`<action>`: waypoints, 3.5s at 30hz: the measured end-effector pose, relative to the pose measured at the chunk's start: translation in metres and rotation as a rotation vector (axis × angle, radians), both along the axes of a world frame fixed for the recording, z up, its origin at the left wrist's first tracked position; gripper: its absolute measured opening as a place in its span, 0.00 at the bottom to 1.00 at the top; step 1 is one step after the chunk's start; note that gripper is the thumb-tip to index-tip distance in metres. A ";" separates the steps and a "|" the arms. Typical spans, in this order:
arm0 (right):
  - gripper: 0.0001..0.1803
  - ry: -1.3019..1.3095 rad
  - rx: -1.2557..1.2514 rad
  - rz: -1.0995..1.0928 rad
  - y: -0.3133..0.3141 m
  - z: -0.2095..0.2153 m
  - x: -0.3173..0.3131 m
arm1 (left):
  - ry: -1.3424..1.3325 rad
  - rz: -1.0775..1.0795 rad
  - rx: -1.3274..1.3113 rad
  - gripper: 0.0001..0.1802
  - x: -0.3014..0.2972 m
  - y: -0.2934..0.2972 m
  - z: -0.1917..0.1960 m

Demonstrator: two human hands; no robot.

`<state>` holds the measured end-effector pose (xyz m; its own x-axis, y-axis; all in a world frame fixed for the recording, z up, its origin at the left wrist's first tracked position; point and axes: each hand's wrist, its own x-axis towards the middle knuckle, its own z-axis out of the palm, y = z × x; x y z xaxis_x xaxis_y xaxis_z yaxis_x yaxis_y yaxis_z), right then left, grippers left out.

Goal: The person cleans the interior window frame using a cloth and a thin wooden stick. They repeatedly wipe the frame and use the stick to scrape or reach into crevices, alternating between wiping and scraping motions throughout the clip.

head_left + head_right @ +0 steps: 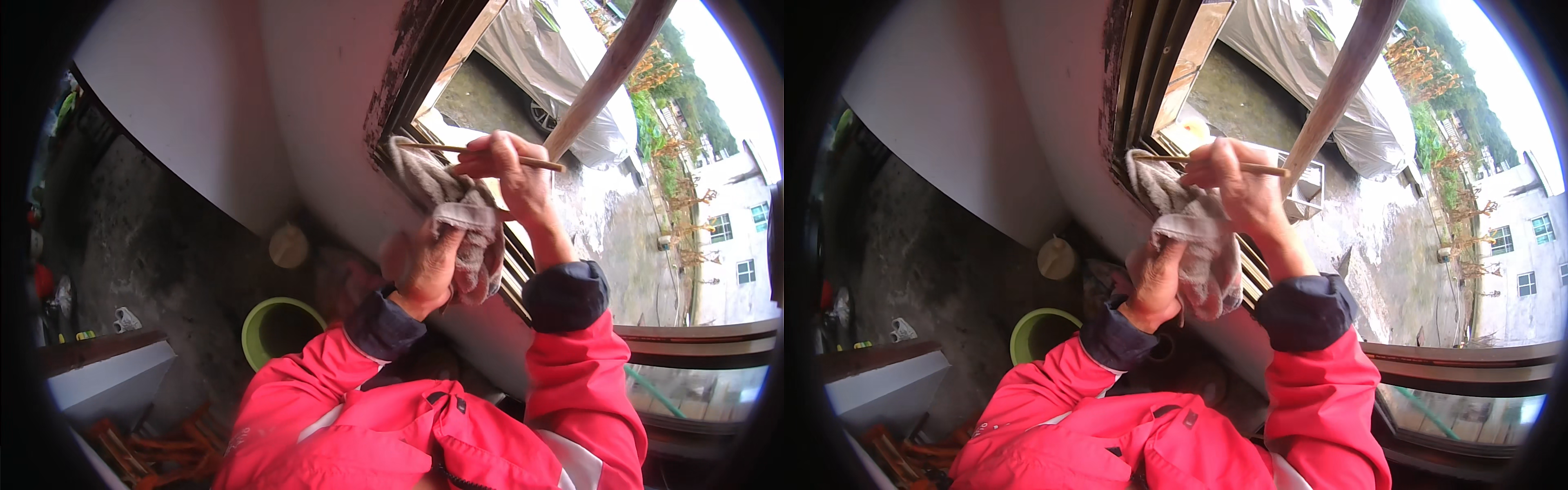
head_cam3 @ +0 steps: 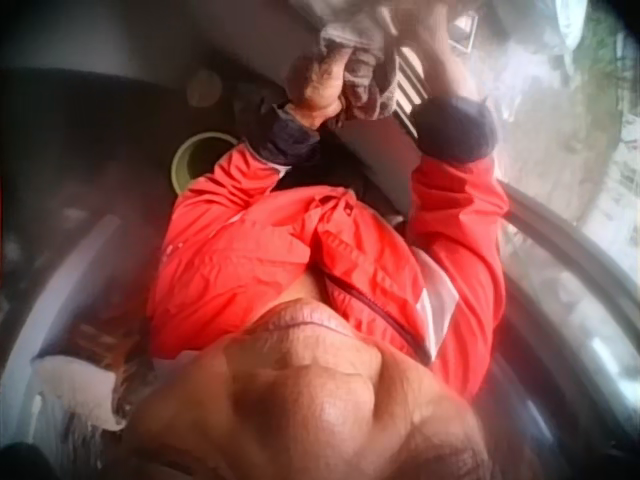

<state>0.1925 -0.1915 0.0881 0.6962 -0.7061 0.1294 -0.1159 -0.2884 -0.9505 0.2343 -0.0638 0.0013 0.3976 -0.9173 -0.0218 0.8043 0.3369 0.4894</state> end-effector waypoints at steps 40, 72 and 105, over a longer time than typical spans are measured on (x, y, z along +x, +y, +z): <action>0.20 -0.084 0.169 -0.222 0.040 -0.018 -0.059 | -0.080 -0.178 -0.111 0.21 -0.003 0.023 -0.012; 0.20 0.387 0.096 -0.568 0.159 0.032 -0.299 | 0.029 -1.119 0.019 0.17 -0.129 0.073 -0.017; 0.18 -1.268 1.034 -0.605 0.258 -0.123 -0.365 | -0.890 -1.422 0.271 0.19 -0.120 0.081 0.052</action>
<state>-0.1721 0.0662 -0.0351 0.1583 -0.9422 -0.2951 0.9291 0.2434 -0.2785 0.1144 0.0167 0.0535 -0.7000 -0.5409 -0.4664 -0.1602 -0.5175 0.8406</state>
